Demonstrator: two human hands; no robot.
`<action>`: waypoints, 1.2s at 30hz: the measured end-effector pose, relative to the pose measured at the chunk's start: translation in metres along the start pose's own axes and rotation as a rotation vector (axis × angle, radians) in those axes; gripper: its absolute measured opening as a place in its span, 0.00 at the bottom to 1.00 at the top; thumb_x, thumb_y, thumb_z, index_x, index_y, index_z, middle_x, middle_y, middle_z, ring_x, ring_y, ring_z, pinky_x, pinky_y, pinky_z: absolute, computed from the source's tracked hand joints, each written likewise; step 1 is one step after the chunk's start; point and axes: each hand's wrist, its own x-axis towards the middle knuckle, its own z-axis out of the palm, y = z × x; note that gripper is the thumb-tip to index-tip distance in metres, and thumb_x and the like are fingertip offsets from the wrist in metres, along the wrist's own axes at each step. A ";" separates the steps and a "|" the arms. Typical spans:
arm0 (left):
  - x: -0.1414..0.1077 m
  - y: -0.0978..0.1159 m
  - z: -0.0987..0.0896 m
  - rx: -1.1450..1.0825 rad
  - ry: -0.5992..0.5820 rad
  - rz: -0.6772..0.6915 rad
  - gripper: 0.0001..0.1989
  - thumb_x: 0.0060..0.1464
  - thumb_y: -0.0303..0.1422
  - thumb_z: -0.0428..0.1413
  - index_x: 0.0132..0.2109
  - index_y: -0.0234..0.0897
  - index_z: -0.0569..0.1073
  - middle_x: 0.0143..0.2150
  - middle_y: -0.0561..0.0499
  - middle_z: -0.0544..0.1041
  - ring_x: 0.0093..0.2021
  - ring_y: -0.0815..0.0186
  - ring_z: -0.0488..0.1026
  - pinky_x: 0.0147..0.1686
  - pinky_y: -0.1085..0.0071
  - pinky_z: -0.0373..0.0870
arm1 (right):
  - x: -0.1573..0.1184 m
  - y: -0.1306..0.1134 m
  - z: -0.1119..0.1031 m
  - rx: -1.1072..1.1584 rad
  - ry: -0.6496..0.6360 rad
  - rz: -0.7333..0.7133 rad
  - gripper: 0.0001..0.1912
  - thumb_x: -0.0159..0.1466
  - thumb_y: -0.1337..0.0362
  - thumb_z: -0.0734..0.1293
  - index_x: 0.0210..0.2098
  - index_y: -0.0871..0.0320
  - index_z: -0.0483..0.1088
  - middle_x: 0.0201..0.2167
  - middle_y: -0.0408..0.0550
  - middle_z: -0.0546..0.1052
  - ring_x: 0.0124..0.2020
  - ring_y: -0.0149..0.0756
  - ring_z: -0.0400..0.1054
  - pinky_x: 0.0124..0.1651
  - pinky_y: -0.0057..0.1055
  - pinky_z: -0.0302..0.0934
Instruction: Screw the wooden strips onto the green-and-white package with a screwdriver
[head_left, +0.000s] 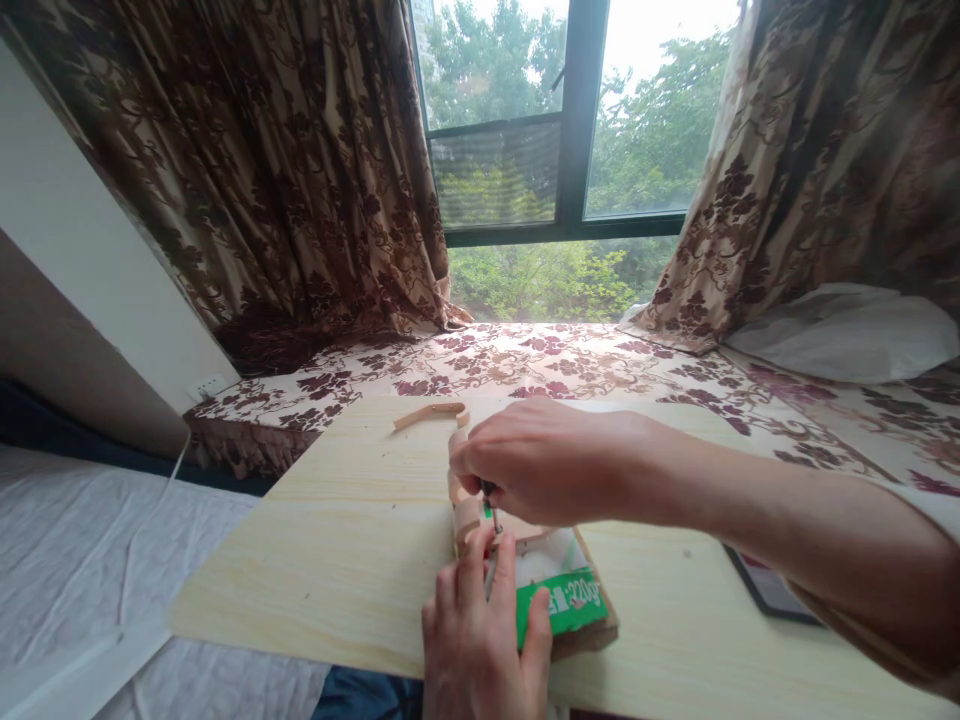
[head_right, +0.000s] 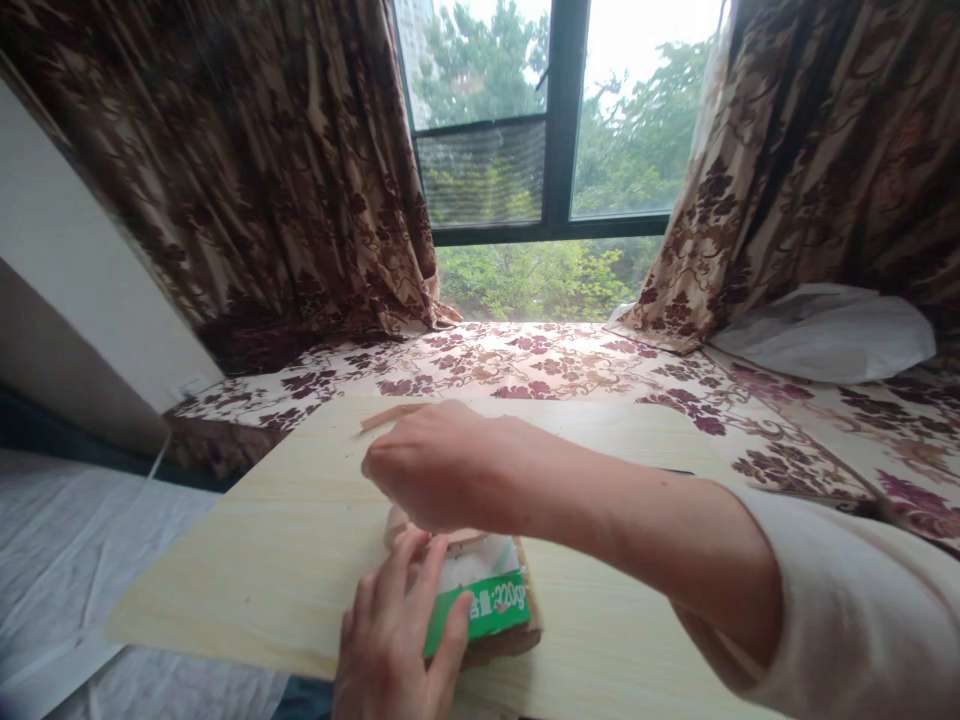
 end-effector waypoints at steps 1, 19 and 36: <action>0.000 0.000 0.000 0.000 -0.003 -0.017 0.21 0.57 0.35 0.50 0.57 0.35 0.64 0.58 0.43 0.66 0.48 0.56 0.66 0.40 0.62 0.65 | 0.002 -0.002 -0.001 -0.054 -0.027 -0.011 0.06 0.55 0.74 0.63 0.27 0.60 0.72 0.25 0.46 0.74 0.24 0.28 0.59 0.25 0.27 0.47; -0.001 -0.003 -0.001 -0.107 -0.005 0.021 0.18 0.57 0.36 0.51 0.54 0.43 0.68 0.59 0.43 0.64 0.47 0.58 0.69 0.39 0.61 0.71 | -0.062 -0.032 0.058 0.082 0.010 0.313 0.14 0.63 0.70 0.57 0.42 0.54 0.72 0.29 0.46 0.77 0.29 0.32 0.70 0.27 0.27 0.49; 0.020 -0.023 0.006 -0.670 0.062 -0.515 0.25 0.50 0.42 0.57 0.53 0.38 0.64 0.49 0.43 0.71 0.49 0.58 0.69 0.49 0.57 0.68 | -0.053 -0.032 0.102 0.131 0.059 0.565 0.20 0.69 0.56 0.50 0.51 0.57 0.66 0.33 0.51 0.79 0.31 0.42 0.73 0.28 0.31 0.51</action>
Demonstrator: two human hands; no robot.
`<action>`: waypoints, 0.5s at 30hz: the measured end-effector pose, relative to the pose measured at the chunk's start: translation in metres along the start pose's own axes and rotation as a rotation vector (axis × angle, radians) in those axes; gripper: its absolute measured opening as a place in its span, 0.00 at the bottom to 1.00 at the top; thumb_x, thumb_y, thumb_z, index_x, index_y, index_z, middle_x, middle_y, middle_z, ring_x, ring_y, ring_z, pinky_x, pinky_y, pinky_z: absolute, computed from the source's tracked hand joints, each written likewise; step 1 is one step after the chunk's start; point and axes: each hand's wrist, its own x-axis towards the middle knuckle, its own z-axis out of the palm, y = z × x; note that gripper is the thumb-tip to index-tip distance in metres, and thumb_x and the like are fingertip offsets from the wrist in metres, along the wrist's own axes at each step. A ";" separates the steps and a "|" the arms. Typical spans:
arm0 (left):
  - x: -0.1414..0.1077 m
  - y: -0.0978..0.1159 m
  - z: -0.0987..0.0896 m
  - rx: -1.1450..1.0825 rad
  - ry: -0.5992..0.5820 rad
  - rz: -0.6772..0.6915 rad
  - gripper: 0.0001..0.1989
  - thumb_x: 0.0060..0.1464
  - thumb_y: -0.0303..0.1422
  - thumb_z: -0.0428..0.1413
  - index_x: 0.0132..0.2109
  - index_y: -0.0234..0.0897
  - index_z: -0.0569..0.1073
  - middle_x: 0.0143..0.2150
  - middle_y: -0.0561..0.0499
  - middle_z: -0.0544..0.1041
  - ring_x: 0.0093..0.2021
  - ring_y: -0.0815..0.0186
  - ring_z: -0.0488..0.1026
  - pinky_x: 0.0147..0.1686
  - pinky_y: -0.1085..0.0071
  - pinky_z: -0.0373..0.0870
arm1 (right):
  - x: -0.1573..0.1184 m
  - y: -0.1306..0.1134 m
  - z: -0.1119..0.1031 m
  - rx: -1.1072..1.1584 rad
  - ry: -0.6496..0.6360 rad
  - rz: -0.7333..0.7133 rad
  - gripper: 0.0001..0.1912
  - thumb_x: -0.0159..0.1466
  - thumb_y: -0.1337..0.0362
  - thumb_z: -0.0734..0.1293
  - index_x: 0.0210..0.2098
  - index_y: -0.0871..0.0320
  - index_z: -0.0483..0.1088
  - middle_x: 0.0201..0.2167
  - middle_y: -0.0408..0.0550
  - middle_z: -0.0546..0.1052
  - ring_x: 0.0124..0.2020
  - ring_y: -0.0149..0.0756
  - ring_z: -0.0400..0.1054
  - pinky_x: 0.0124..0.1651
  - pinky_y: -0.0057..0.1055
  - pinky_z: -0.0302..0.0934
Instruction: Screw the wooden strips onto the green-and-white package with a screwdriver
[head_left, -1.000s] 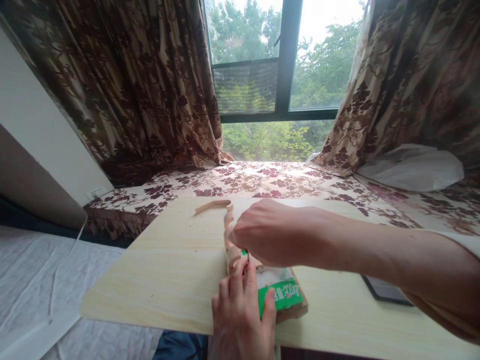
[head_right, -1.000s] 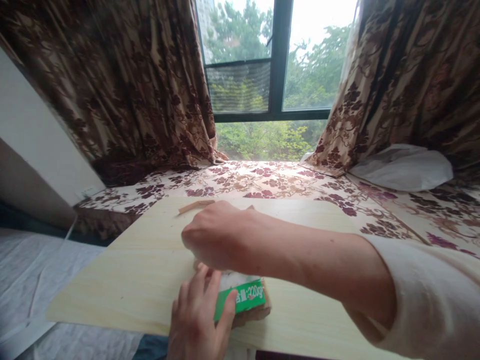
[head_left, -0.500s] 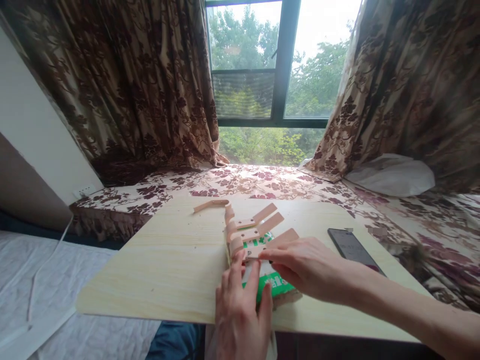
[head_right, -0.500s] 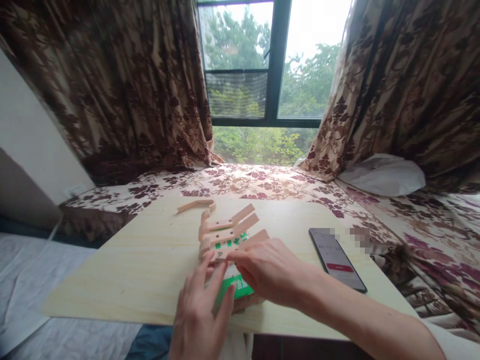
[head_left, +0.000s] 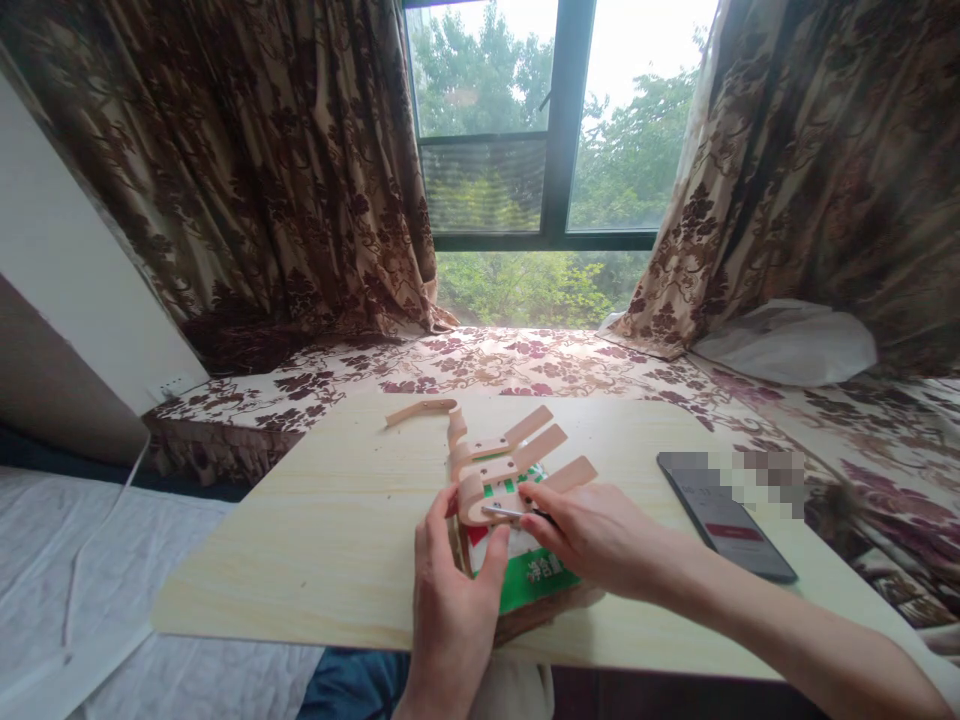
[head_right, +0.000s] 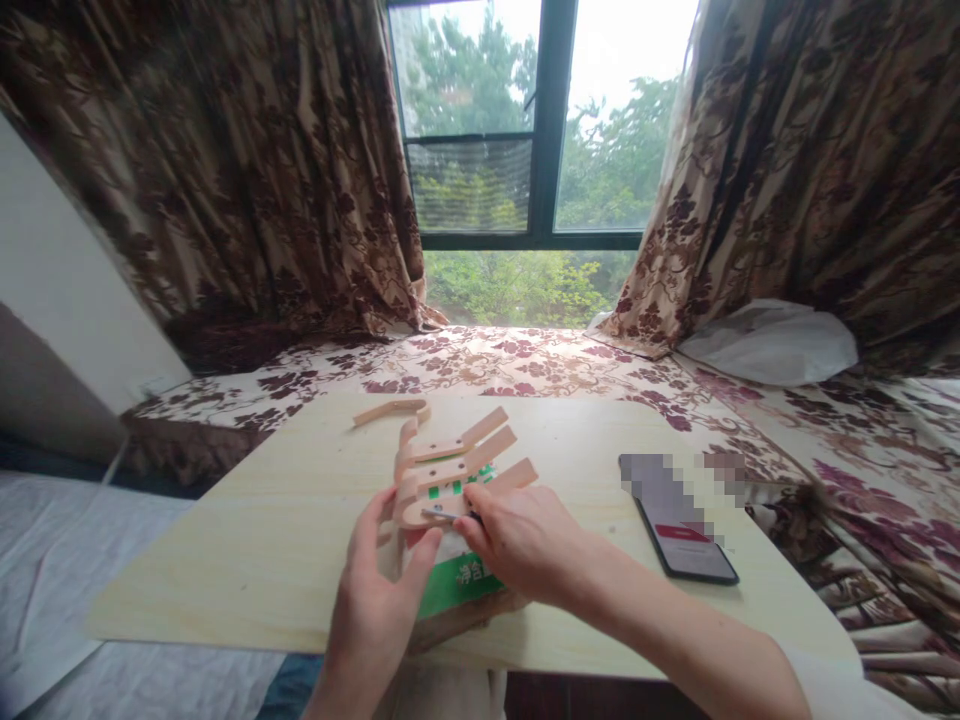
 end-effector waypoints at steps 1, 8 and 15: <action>0.002 -0.001 0.003 -0.006 -0.015 -0.011 0.26 0.49 0.42 0.57 0.53 0.37 0.64 0.49 0.43 0.71 0.49 0.58 0.70 0.49 0.58 0.69 | 0.000 0.000 0.000 -0.006 -0.003 0.001 0.20 0.69 0.56 0.50 0.51 0.57 0.66 0.33 0.51 0.79 0.31 0.41 0.73 0.28 0.31 0.50; 0.007 -0.006 0.005 -0.013 -0.027 -0.020 0.26 0.46 0.38 0.57 0.53 0.36 0.66 0.48 0.42 0.72 0.50 0.58 0.70 0.50 0.59 0.68 | 0.000 -0.003 0.007 -0.088 0.003 -0.007 0.19 0.69 0.57 0.51 0.49 0.58 0.66 0.31 0.50 0.79 0.28 0.40 0.72 0.25 0.32 0.45; 0.008 -0.007 0.003 -0.006 -0.048 -0.010 0.22 0.48 0.38 0.56 0.50 0.37 0.67 0.46 0.44 0.72 0.48 0.59 0.71 0.49 0.60 0.68 | -0.002 -0.007 0.014 -0.120 0.031 0.020 0.20 0.69 0.59 0.50 0.53 0.60 0.64 0.29 0.49 0.79 0.26 0.40 0.73 0.23 0.32 0.44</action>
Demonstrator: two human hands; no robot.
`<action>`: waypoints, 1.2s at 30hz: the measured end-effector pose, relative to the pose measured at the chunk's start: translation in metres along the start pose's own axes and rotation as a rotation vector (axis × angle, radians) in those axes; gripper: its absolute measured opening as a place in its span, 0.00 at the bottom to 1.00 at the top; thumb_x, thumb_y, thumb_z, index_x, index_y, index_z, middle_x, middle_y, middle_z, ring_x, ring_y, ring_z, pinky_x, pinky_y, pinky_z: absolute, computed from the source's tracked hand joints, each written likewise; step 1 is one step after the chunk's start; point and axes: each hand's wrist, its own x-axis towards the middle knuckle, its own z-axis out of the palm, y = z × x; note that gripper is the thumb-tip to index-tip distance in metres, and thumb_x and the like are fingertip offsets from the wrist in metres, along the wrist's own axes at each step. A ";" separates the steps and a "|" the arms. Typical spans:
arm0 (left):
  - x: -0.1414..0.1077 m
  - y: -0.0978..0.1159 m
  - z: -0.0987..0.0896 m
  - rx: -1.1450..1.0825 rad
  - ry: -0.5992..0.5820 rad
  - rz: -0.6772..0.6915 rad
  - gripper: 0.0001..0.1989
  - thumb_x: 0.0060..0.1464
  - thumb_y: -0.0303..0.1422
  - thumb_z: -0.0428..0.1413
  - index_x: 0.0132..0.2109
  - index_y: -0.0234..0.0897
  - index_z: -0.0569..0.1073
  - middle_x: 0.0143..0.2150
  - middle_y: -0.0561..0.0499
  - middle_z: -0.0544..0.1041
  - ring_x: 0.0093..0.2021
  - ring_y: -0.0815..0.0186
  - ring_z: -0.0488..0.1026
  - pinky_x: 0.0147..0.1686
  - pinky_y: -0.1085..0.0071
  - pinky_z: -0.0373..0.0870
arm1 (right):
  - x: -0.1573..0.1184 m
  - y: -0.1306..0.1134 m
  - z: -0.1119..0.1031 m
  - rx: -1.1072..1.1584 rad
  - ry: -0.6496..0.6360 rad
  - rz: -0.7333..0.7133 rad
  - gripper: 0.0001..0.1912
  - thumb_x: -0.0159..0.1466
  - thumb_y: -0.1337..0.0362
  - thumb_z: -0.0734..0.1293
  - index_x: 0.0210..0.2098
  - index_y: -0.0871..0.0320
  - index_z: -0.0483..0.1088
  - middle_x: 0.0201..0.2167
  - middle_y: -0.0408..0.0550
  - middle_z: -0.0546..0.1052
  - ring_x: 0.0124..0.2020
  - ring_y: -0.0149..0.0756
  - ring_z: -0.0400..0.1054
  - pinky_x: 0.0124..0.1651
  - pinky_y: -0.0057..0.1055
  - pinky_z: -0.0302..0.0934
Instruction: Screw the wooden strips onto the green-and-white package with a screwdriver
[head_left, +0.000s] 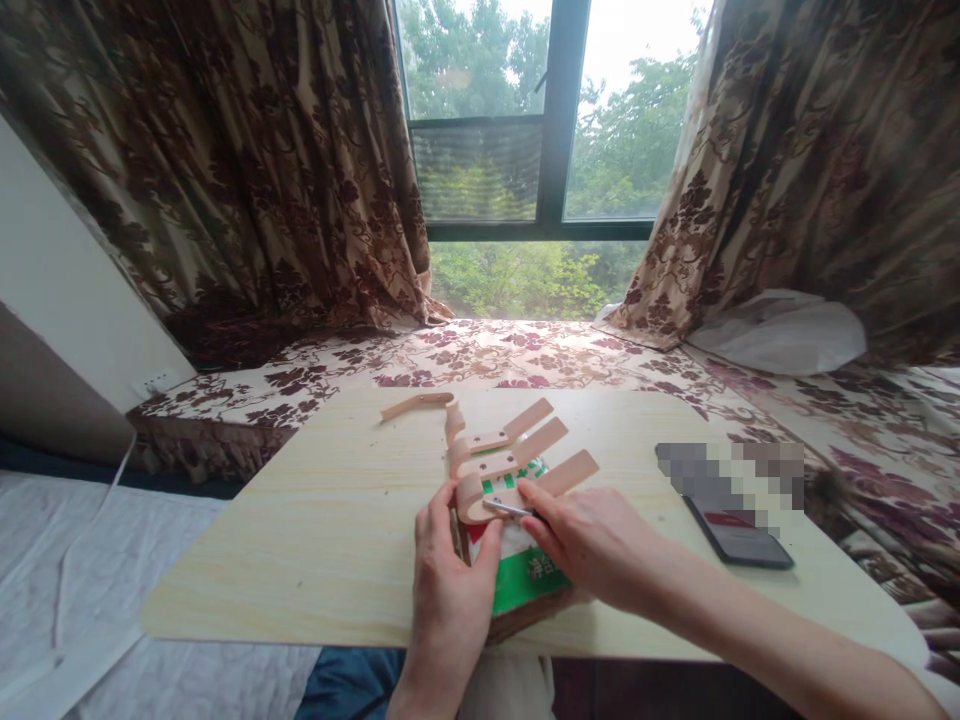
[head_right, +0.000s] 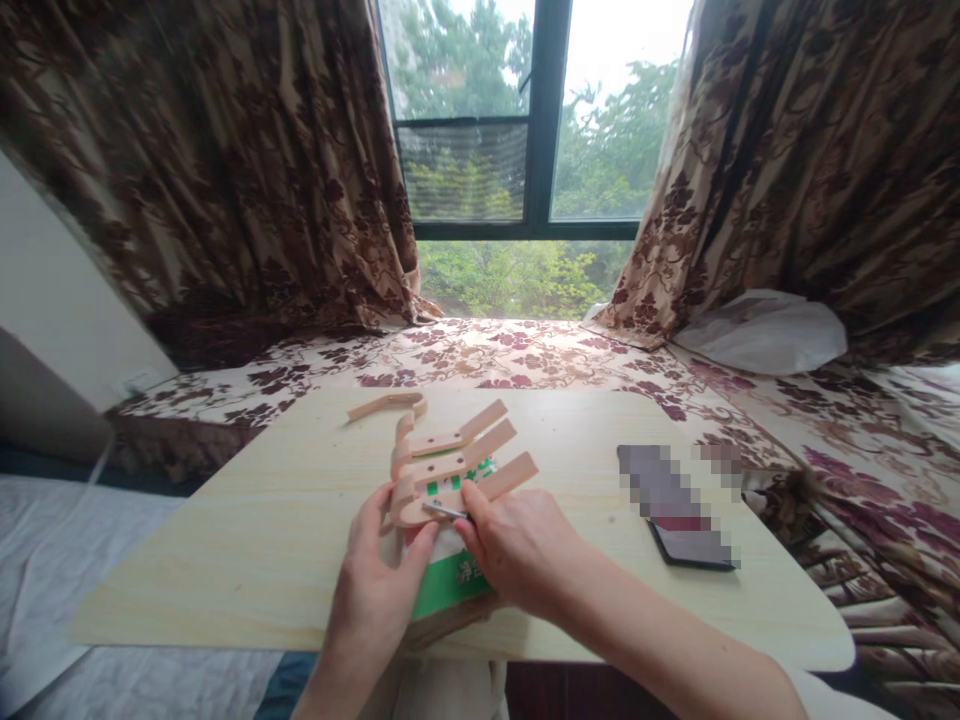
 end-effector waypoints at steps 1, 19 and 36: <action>0.000 0.000 0.000 0.000 -0.002 0.002 0.21 0.49 0.38 0.55 0.50 0.37 0.67 0.46 0.44 0.72 0.48 0.59 0.71 0.49 0.60 0.68 | 0.000 0.000 0.000 0.007 0.002 0.002 0.20 0.69 0.59 0.50 0.52 0.59 0.64 0.29 0.49 0.79 0.26 0.40 0.73 0.23 0.32 0.45; 0.002 0.002 -0.003 0.022 -0.032 0.004 0.18 0.51 0.39 0.53 0.49 0.38 0.67 0.46 0.45 0.72 0.48 0.60 0.70 0.49 0.61 0.68 | 0.000 -0.016 0.001 0.065 -0.031 0.123 0.16 0.69 0.62 0.52 0.51 0.61 0.63 0.31 0.51 0.79 0.29 0.43 0.74 0.25 0.32 0.55; -0.016 0.008 -0.006 0.130 -0.078 -0.023 0.34 0.52 0.38 0.55 0.64 0.43 0.52 0.58 0.43 0.64 0.58 0.56 0.62 0.56 0.55 0.62 | 0.008 0.041 -0.067 0.192 -0.106 0.041 0.12 0.65 0.63 0.55 0.44 0.56 0.67 0.31 0.48 0.78 0.31 0.38 0.71 0.31 0.30 0.53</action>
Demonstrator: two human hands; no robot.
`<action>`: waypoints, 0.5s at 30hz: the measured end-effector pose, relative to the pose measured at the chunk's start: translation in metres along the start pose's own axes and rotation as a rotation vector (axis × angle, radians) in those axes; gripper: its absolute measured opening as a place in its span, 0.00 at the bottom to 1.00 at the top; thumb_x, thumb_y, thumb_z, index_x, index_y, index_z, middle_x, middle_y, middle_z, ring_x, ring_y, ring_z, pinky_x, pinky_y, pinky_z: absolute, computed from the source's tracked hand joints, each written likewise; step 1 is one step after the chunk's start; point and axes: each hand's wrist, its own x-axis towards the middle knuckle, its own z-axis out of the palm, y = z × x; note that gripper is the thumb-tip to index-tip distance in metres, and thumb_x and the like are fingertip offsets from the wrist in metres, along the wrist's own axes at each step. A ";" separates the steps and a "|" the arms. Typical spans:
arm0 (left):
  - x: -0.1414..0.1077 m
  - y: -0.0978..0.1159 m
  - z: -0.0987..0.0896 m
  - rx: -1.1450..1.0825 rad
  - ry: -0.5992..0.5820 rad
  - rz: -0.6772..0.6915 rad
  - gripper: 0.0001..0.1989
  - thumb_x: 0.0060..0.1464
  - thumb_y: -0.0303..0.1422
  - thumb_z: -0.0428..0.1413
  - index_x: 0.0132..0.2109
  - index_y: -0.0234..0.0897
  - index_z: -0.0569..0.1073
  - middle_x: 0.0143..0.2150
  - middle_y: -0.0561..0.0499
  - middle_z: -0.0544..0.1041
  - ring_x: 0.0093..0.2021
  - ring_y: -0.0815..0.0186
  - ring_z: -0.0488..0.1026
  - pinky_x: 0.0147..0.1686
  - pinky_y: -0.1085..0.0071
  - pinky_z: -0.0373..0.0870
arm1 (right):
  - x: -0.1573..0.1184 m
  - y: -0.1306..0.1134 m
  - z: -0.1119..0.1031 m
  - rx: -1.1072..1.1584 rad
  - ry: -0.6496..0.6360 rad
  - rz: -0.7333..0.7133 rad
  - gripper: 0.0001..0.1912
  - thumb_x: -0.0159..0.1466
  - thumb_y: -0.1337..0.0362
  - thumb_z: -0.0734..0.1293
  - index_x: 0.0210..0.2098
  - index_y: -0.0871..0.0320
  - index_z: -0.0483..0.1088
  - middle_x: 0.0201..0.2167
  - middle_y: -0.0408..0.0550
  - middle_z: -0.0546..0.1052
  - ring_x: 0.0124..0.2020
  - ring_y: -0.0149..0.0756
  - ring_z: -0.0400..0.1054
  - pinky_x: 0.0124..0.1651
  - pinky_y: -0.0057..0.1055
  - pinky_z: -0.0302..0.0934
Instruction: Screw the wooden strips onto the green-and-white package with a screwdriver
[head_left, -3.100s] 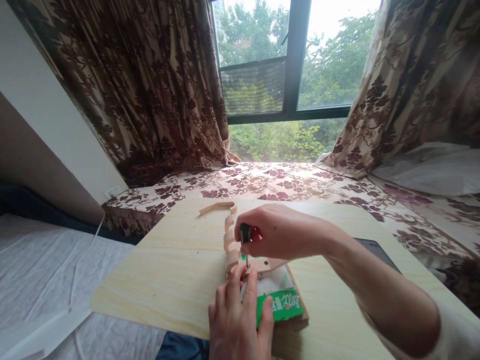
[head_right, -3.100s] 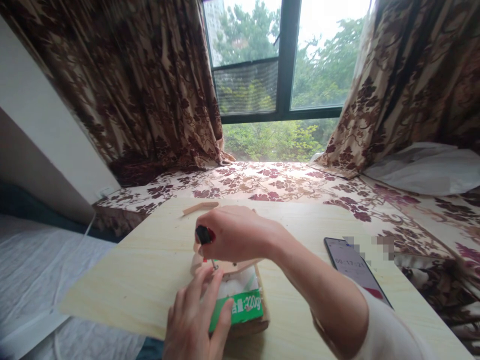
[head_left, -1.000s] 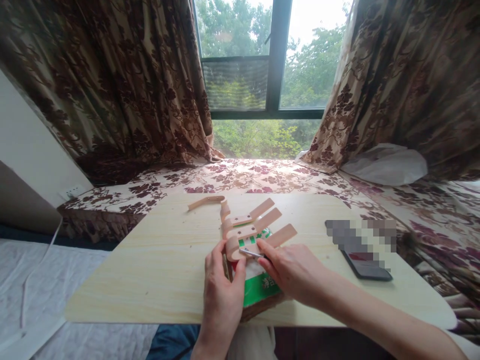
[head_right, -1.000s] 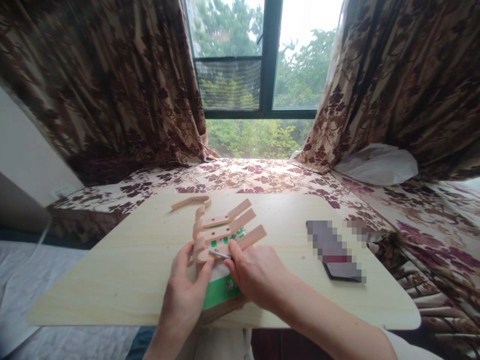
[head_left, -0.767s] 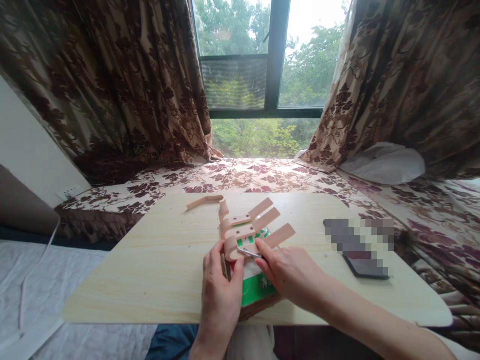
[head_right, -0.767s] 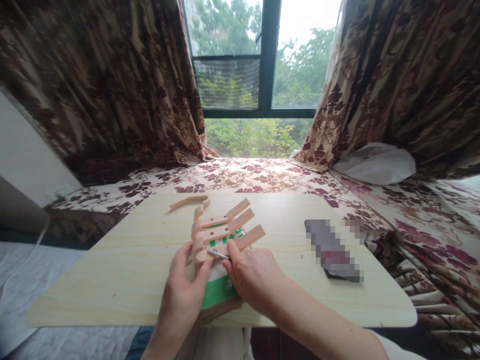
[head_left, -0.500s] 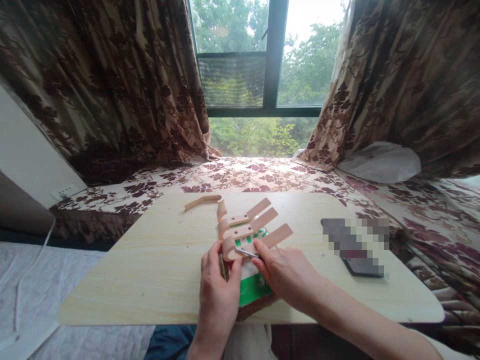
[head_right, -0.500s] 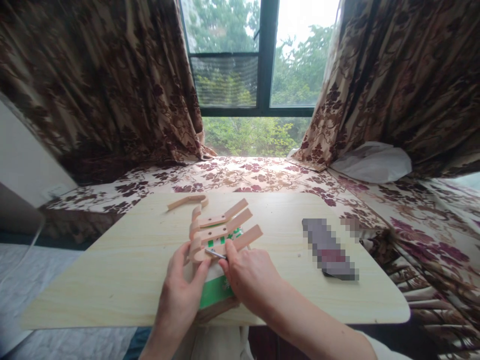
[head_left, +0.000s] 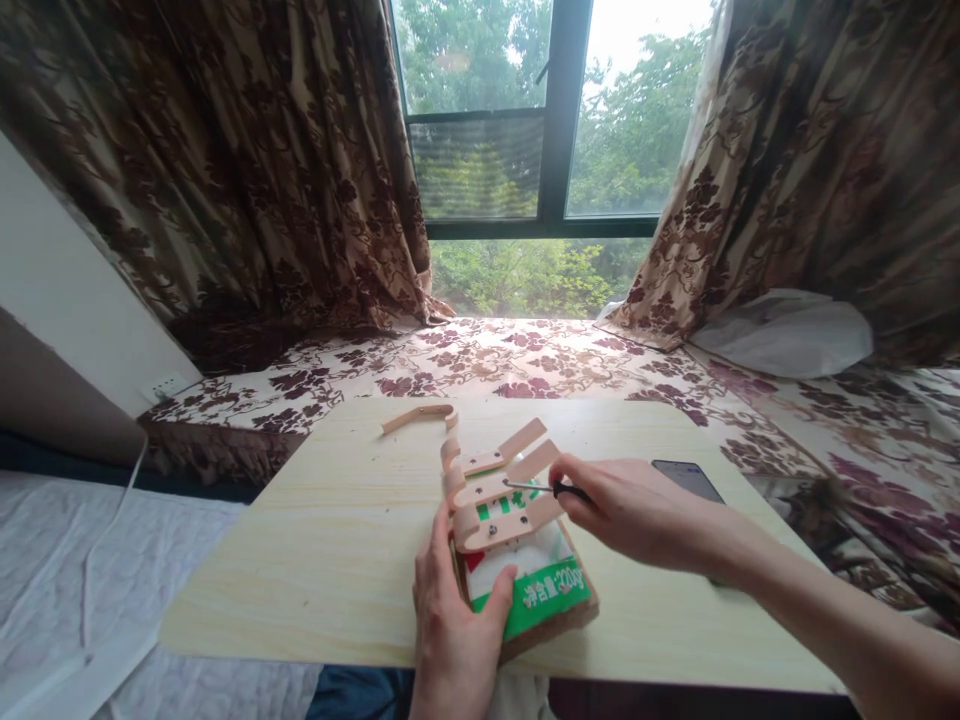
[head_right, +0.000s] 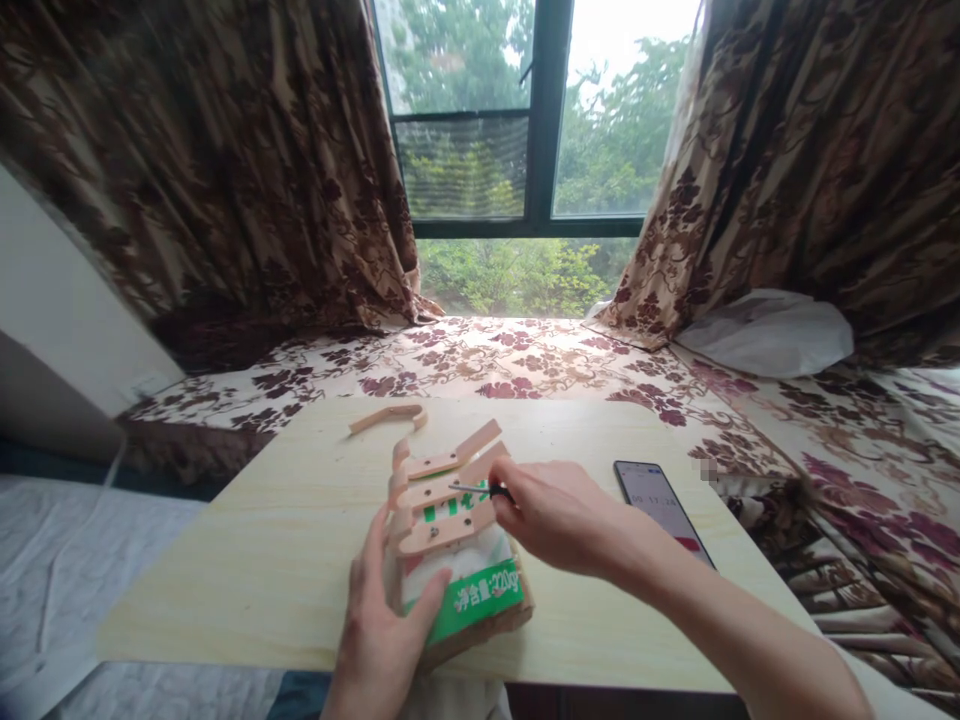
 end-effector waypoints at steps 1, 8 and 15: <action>-0.002 0.000 0.001 -0.008 0.018 -0.007 0.33 0.52 0.37 0.55 0.63 0.43 0.52 0.58 0.44 0.64 0.58 0.57 0.62 0.56 0.55 0.62 | 0.004 0.001 -0.005 -0.002 -0.011 -0.060 0.12 0.65 0.64 0.56 0.43 0.56 0.68 0.32 0.48 0.78 0.32 0.37 0.71 0.31 0.29 0.53; -0.006 0.001 0.006 -0.086 0.076 -0.078 0.28 0.53 0.39 0.53 0.60 0.43 0.58 0.57 0.46 0.65 0.57 0.58 0.64 0.56 0.60 0.62 | 0.038 -0.021 -0.040 -0.108 -0.137 -0.339 0.06 0.59 0.67 0.62 0.30 0.57 0.72 0.28 0.46 0.77 0.29 0.33 0.68 0.27 0.28 0.48; -0.005 0.000 0.005 -0.053 0.044 -0.046 0.27 0.54 0.37 0.53 0.60 0.43 0.57 0.55 0.47 0.65 0.56 0.59 0.64 0.56 0.59 0.63 | 0.060 -0.040 -0.052 -0.238 -0.307 -0.420 0.07 0.59 0.68 0.62 0.29 0.60 0.72 0.26 0.49 0.76 0.29 0.35 0.68 0.27 0.29 0.47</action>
